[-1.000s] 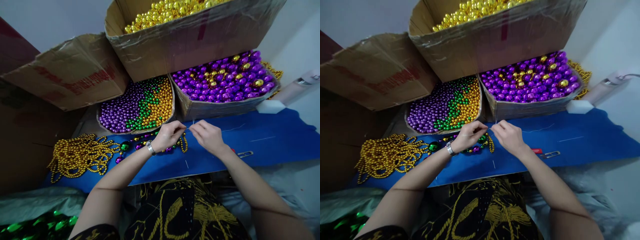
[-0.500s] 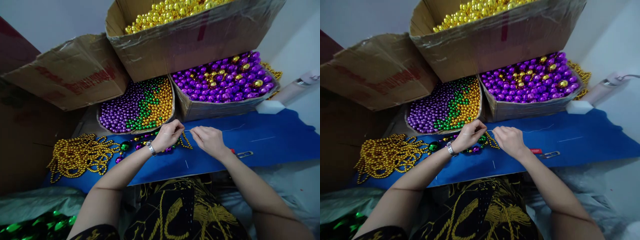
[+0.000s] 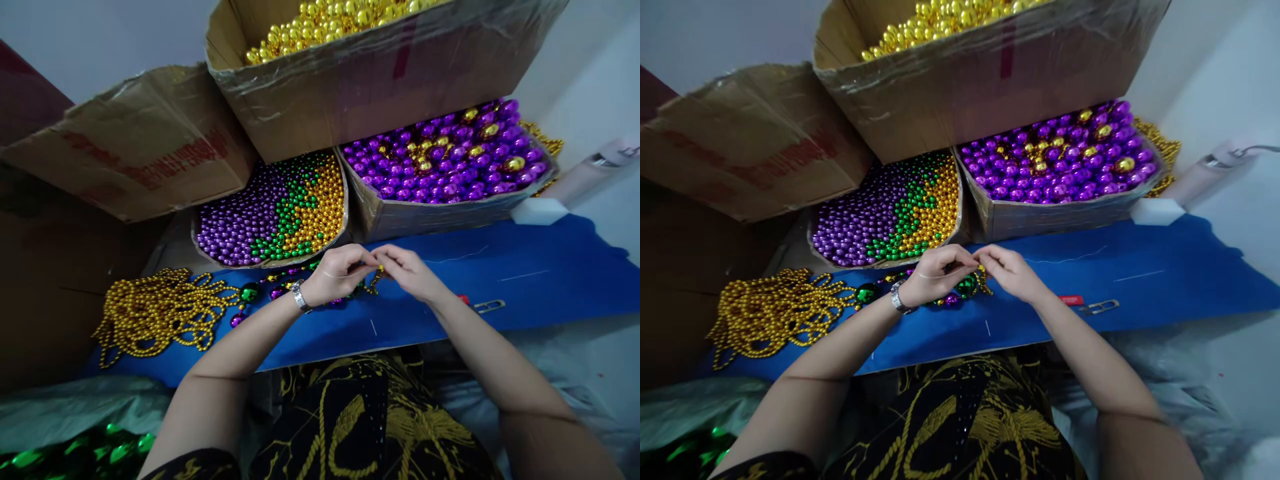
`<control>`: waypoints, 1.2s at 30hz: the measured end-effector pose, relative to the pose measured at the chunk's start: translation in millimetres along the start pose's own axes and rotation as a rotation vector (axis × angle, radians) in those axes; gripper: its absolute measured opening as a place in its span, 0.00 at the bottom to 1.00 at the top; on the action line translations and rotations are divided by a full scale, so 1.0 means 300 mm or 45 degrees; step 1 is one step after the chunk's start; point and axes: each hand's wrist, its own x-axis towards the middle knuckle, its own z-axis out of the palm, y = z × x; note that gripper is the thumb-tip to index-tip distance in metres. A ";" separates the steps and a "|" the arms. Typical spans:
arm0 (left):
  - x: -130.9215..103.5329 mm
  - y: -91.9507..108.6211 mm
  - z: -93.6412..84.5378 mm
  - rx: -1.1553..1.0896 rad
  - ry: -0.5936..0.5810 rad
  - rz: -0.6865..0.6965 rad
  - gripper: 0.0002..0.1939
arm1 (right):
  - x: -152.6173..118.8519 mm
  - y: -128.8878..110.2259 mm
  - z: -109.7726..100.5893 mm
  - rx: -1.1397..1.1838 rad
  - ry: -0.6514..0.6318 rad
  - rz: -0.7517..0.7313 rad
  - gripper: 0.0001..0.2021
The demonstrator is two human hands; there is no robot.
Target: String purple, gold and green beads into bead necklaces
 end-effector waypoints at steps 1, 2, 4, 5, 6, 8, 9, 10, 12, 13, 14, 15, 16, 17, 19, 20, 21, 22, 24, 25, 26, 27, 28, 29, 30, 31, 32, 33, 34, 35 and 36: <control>0.001 -0.003 -0.001 0.074 0.003 0.102 0.04 | 0.010 0.015 0.005 0.198 -0.161 0.103 0.19; 0.002 -0.010 -0.001 0.128 0.007 0.185 0.04 | 0.016 0.030 0.013 0.372 -0.294 0.190 0.21; -0.003 -0.025 0.003 0.169 0.028 0.284 0.05 | 0.019 0.050 0.034 0.610 -0.428 0.292 0.25; -0.007 -0.032 0.006 0.167 0.044 0.305 0.05 | 0.018 0.056 0.045 0.676 -0.451 0.307 0.26; -0.011 -0.038 0.010 0.156 0.062 0.309 0.04 | 0.015 0.057 0.055 0.710 -0.463 0.307 0.26; -0.021 -0.043 0.016 0.123 0.119 0.277 0.03 | 0.011 0.051 0.067 0.708 -0.441 0.289 0.24; -0.024 -0.044 0.017 0.115 0.149 0.248 0.03 | 0.009 0.045 0.070 0.682 -0.399 0.274 0.22; -0.028 -0.044 0.016 0.123 0.174 0.216 0.03 | 0.007 0.037 0.071 0.639 -0.342 0.256 0.21; -0.034 -0.047 0.008 0.202 0.190 0.187 0.04 | 0.003 0.020 0.065 0.523 -0.218 0.211 0.19; -0.038 -0.051 0.001 0.276 0.176 0.196 0.04 | 0.002 0.013 0.061 0.461 -0.166 0.191 0.19; -0.044 -0.057 -0.008 0.366 0.158 0.212 0.05 | 0.000 0.009 0.055 0.407 -0.125 0.178 0.19; -0.052 -0.065 -0.018 0.462 0.146 0.223 0.05 | -0.002 0.007 0.050 0.366 -0.089 0.171 0.18; -0.062 -0.075 -0.029 0.549 0.141 0.218 0.05 | -0.005 0.008 0.044 0.336 -0.060 0.163 0.18; -0.075 -0.084 -0.039 0.615 0.141 0.190 0.06 | -0.008 0.012 0.039 0.314 -0.036 0.154 0.18; -0.106 -0.101 -0.056 0.642 0.166 0.059 0.08 | -0.016 0.026 0.031 0.265 -0.009 0.144 0.17; -0.123 -0.106 -0.061 0.589 0.177 -0.046 0.10 | -0.021 0.036 0.030 0.237 -0.006 0.145 0.17; -0.139 -0.108 -0.062 0.484 0.183 -0.174 0.12 | -0.026 0.046 0.030 0.210 -0.011 0.155 0.17; -0.153 -0.106 -0.061 0.324 0.195 -0.318 0.13 | -0.032 0.057 0.033 0.192 -0.023 0.173 0.17; -0.169 -0.094 -0.052 -0.131 0.254 -0.599 0.15 | -0.042 0.079 0.046 0.189 -0.056 0.224 0.19; -0.172 -0.084 -0.046 -0.386 0.304 -0.701 0.15 | -0.048 0.089 0.055 0.199 -0.074 0.250 0.19; -0.170 -0.074 -0.038 -0.622 0.363 -0.765 0.15 | -0.053 0.100 0.064 0.216 -0.088 0.274 0.19; -0.166 -0.064 -0.031 -0.819 0.418 -0.795 0.15 | -0.058 0.111 0.074 0.236 -0.093 0.294 0.20; -0.161 -0.055 -0.025 -0.970 0.456 -0.802 0.16 | -0.062 0.122 0.082 0.262 -0.090 0.313 0.20; -0.154 -0.048 -0.019 -1.080 0.472 -0.800 0.16 | -0.066 0.131 0.088 0.300 -0.074 0.329 0.20; -0.148 -0.045 -0.014 -1.160 0.475 -0.797 0.16 | -0.070 0.138 0.092 0.353 -0.038 0.345 0.20; -0.143 -0.044 -0.009 -1.221 0.469 -0.799 0.15 | -0.072 0.143 0.092 0.421 0.015 0.356 0.19; -0.139 -0.045 -0.004 -1.266 0.460 -0.803 0.15 | -0.073 0.143 0.091 0.500 0.076 0.359 0.19; -0.137 -0.048 0.001 -1.298 0.451 -0.807 0.16 | -0.071 0.139 0.087 0.579 0.139 0.350 0.18; -0.135 -0.052 0.006 -1.317 0.444 -0.806 0.16 | -0.067 0.130 0.083 0.646 0.198 0.326 0.18; -0.133 -0.055 0.011 -1.321 0.433 -0.801 0.17 | -0.060 0.116 0.078 0.694 0.244 0.291 0.17; -0.131 -0.057 0.016 -1.313 0.424 -0.789 0.17 | -0.050 0.099 0.073 0.722 0.271 0.252 0.17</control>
